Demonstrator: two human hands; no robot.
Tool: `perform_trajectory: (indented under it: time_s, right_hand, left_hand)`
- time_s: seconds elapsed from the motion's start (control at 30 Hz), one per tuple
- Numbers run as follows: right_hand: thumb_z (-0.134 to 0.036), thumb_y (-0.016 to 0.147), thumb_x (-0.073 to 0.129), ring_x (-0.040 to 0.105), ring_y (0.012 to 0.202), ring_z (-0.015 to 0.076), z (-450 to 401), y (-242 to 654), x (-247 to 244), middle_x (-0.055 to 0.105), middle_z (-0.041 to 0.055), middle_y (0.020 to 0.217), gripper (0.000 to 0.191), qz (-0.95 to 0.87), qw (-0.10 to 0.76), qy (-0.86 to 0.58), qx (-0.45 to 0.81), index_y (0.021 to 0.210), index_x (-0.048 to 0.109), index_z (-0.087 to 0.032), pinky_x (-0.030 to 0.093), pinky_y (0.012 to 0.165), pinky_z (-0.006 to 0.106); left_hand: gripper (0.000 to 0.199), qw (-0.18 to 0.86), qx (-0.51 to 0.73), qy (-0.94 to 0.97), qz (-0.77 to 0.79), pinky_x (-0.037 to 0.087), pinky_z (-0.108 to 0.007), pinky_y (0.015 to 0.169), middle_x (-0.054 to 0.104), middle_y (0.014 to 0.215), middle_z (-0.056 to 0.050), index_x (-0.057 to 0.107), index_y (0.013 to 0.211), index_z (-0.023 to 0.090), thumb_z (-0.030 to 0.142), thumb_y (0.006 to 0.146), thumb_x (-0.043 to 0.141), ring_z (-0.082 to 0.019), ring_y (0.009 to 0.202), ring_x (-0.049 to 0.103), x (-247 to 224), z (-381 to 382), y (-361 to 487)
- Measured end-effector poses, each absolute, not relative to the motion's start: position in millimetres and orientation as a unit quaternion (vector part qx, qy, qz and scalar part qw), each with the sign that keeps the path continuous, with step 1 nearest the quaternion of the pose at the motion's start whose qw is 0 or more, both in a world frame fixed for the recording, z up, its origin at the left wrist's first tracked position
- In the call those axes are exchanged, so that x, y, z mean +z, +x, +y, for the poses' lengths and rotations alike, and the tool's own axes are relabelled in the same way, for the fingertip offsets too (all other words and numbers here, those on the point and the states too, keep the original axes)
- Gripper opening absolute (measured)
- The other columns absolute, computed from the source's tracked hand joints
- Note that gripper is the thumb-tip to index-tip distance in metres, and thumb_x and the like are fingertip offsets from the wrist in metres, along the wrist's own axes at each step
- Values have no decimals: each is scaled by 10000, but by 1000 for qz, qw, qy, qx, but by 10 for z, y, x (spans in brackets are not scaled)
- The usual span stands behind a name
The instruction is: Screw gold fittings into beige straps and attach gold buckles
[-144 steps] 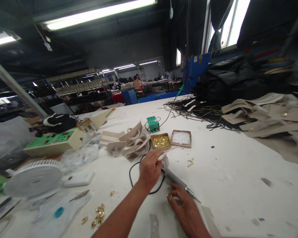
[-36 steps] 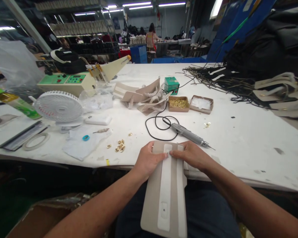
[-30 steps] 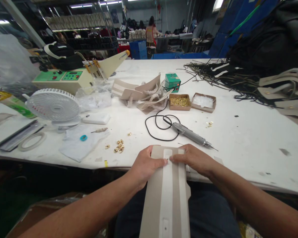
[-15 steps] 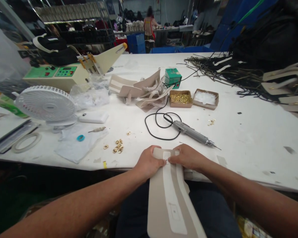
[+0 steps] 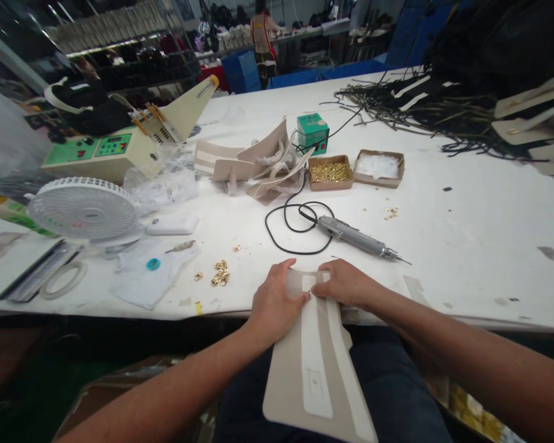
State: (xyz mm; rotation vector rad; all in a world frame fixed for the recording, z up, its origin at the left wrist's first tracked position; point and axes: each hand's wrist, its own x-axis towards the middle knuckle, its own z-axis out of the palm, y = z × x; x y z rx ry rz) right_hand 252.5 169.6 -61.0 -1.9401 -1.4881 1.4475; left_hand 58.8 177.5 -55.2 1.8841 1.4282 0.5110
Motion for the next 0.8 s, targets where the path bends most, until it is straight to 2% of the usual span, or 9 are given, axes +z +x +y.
perform_trajectory:
  time_s: [0.03,0.1,0.17,0.23,0.47,0.8]
  right_hand:
    - [-245,694,729,631,602,177,1694,2523,-608,698,35,688,153,-518,154,-675,502,823,714,-165,416,505,253]
    - [-241,686,732,624,603,176,1695,2515,-604,687,32,684,142,-518,158,-674,502,802,698,-167,419,500,249]
    - [-241,686,724,610,571,170,1701,2503,-600,664,20,657,142,-511,156,-673,511,803,683,-171,420,478,243]
    - [-245,692,714,605,545,164,1706,2488,-599,648,7,641,156,-503,155,-671,522,827,679,-174,424,459,234]
    - [-224,662,704,615,581,164,1684,2447,-623,642,-4,667,188,-504,182,-677,505,844,685,-176,430,466,222]
    - [-217,644,762,632,633,164,1675,2411,-510,683,3,676,159,-506,197,-708,451,795,734,-176,403,529,223]
  left_hand:
    - [689,315,212,754,535,461,-445,1085,624,1414,-98,614,1398,245,192,742,818,-313,1274,583,-579,1753,571]
    - [545,255,225,800,494,434,-468,1119,618,1438,-91,698,1296,243,188,769,822,-315,1324,536,-642,1720,534]
    - [347,234,229,821,467,435,-484,1101,683,1365,-72,773,1147,245,199,806,819,-310,1290,550,-710,1701,502]
    - [252,232,236,826,456,445,-491,1066,737,1281,-54,798,1089,257,210,842,803,-300,1240,582,-773,1693,481]
    - [190,225,249,832,441,463,-506,1018,783,1188,-51,837,1013,281,205,853,772,-309,1182,621,-810,1748,452]
    - [179,204,237,857,409,476,-522,999,781,1205,-36,836,1029,321,298,878,742,-330,1192,611,-889,1912,384]
